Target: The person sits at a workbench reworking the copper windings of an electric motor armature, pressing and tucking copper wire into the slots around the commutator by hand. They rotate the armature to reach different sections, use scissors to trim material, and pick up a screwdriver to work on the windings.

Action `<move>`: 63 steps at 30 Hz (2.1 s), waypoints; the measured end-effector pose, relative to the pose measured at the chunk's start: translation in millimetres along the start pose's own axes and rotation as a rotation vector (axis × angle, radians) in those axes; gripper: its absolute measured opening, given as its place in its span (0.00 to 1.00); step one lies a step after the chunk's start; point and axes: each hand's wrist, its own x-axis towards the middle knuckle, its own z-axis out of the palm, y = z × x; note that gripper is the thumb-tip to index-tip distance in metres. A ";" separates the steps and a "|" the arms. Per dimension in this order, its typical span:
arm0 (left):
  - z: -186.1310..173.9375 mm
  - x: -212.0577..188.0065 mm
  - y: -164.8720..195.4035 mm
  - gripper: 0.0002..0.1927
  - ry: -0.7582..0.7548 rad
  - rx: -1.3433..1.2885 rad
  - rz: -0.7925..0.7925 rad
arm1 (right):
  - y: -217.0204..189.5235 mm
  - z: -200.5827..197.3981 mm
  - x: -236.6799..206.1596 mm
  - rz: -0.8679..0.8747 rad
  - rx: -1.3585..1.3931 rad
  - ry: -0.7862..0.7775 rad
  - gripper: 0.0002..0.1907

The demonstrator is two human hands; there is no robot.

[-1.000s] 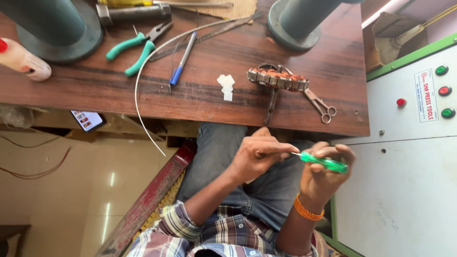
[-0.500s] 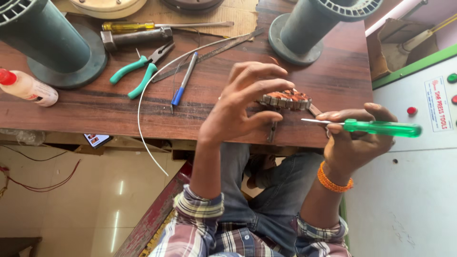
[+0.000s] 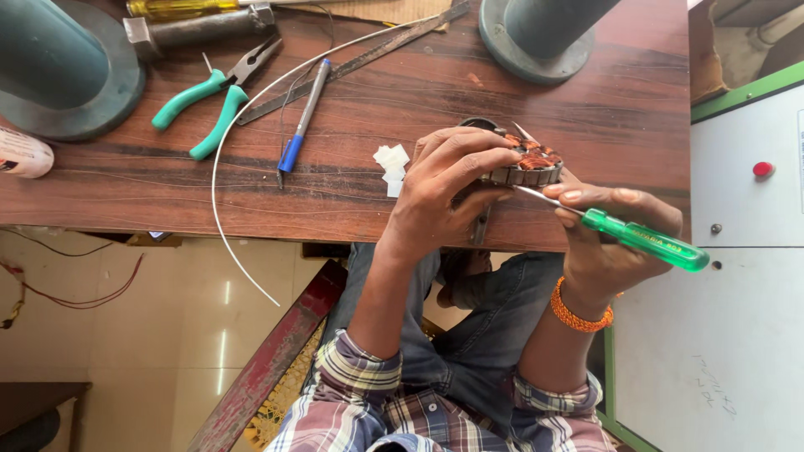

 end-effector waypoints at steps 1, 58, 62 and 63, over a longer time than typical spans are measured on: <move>0.0 0.3 1.1 0.22 0.003 0.004 -0.004 | -2.8 0.0 -0.7 0.006 -0.002 -0.004 0.23; -10.4 -4.1 -2.0 0.22 0.072 -0.082 -0.117 | -41.6 29.5 44.4 0.272 -0.219 -0.275 0.08; -12.3 -3.4 0.5 0.23 0.058 -0.063 -0.123 | -42.1 28.5 52.8 0.169 -0.273 -0.398 0.08; -12.9 -3.0 0.8 0.23 0.058 -0.051 -0.118 | -43.1 27.9 55.3 0.155 -0.325 -0.426 0.08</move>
